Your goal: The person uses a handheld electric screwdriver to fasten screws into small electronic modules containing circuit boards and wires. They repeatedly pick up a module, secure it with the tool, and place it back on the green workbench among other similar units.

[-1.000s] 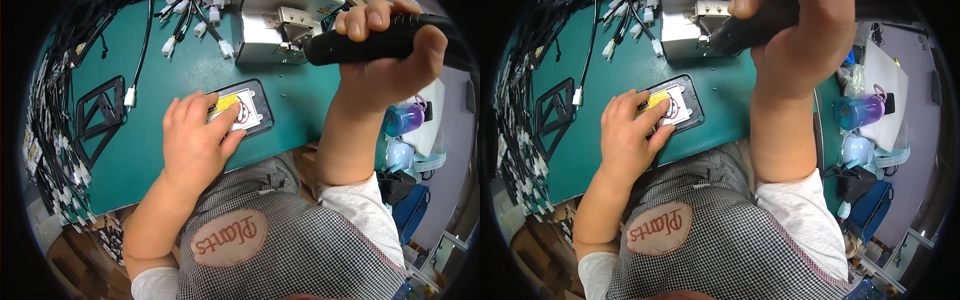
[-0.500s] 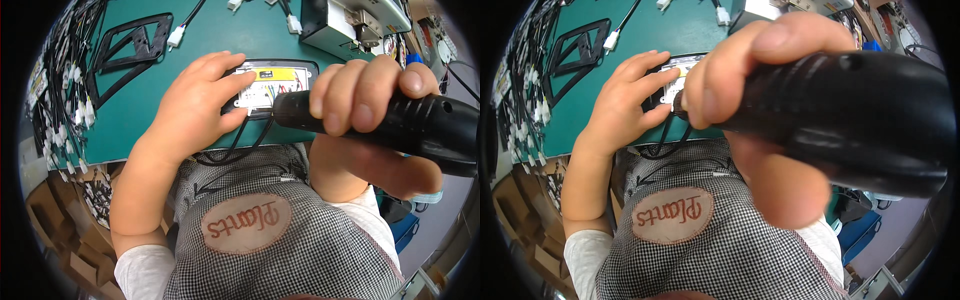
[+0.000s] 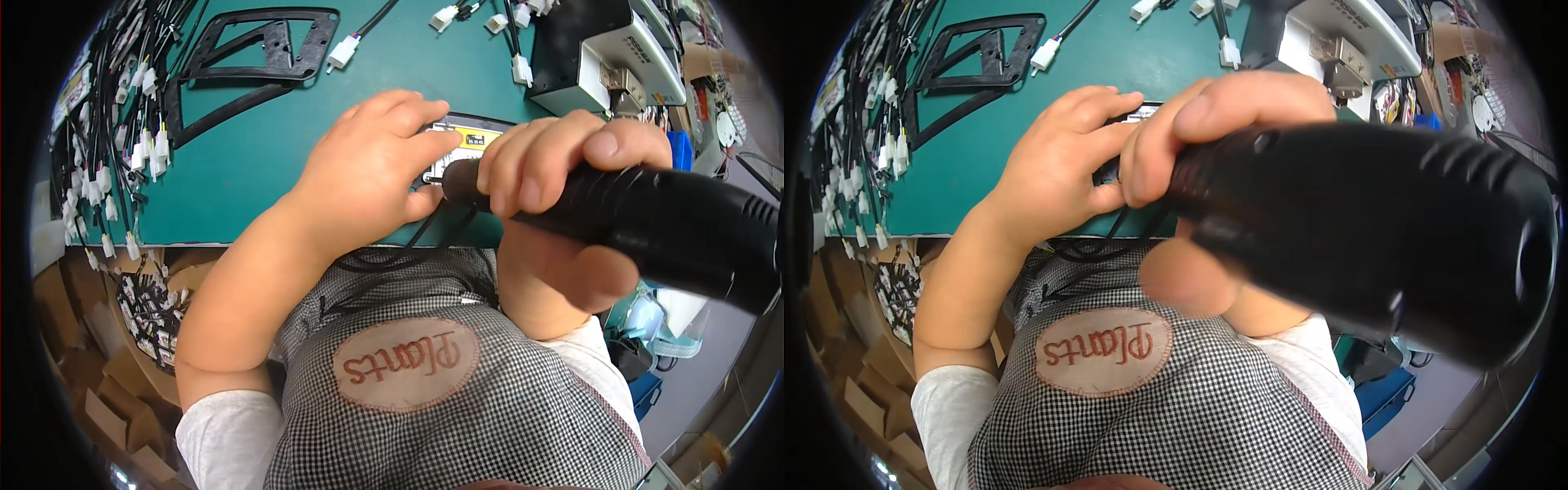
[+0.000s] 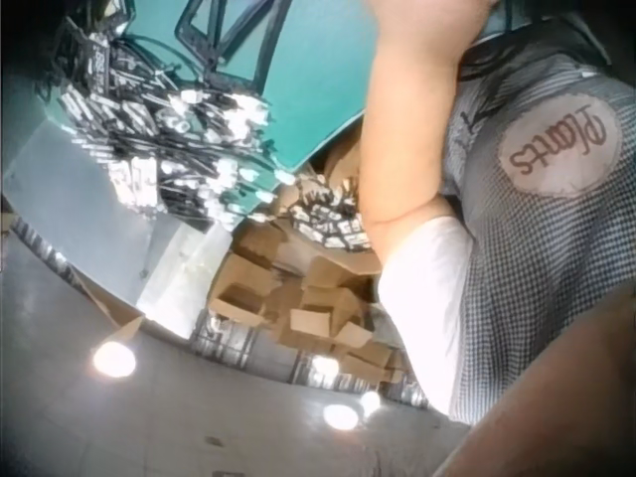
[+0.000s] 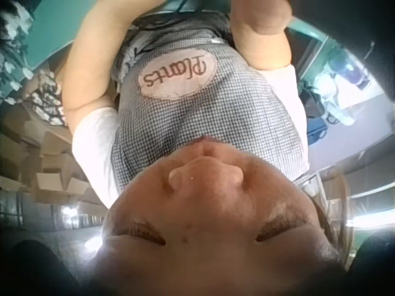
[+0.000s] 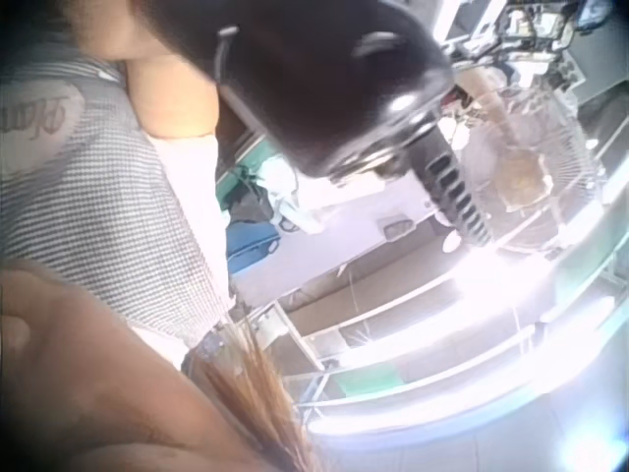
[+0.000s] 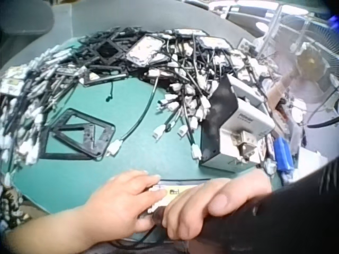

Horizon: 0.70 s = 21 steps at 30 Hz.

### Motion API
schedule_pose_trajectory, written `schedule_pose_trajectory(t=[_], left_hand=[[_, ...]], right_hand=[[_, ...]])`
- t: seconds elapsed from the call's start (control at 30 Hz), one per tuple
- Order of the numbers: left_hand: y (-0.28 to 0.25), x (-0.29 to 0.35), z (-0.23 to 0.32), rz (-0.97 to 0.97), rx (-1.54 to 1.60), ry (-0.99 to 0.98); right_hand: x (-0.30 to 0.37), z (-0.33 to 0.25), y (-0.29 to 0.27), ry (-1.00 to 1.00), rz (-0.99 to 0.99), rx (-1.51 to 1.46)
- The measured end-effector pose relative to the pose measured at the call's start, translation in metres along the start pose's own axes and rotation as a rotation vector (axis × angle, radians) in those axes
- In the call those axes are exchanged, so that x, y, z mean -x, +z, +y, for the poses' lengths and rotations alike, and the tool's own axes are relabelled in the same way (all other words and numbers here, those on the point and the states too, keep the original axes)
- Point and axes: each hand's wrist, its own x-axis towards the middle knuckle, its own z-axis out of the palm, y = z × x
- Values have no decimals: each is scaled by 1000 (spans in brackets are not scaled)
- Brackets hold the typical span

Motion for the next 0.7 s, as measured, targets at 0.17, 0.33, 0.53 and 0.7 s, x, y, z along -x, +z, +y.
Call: schedule_pose_trajectory(t=[0.17,0.33,0.53,0.7], left_hand=[[1,2,0,-10,-20,-33],[0,0,-2,-29,48,-33],[-1,0,-1,-4,24,-28],[2,1,-2,22,14,-14]], right_hand=[[-12,-1,4,-35,-208,60],[-14,1,7,-4,-142,18],[-14,7,6,-32,-71,-36],[-21,7,-4,-114,-141,-116]])
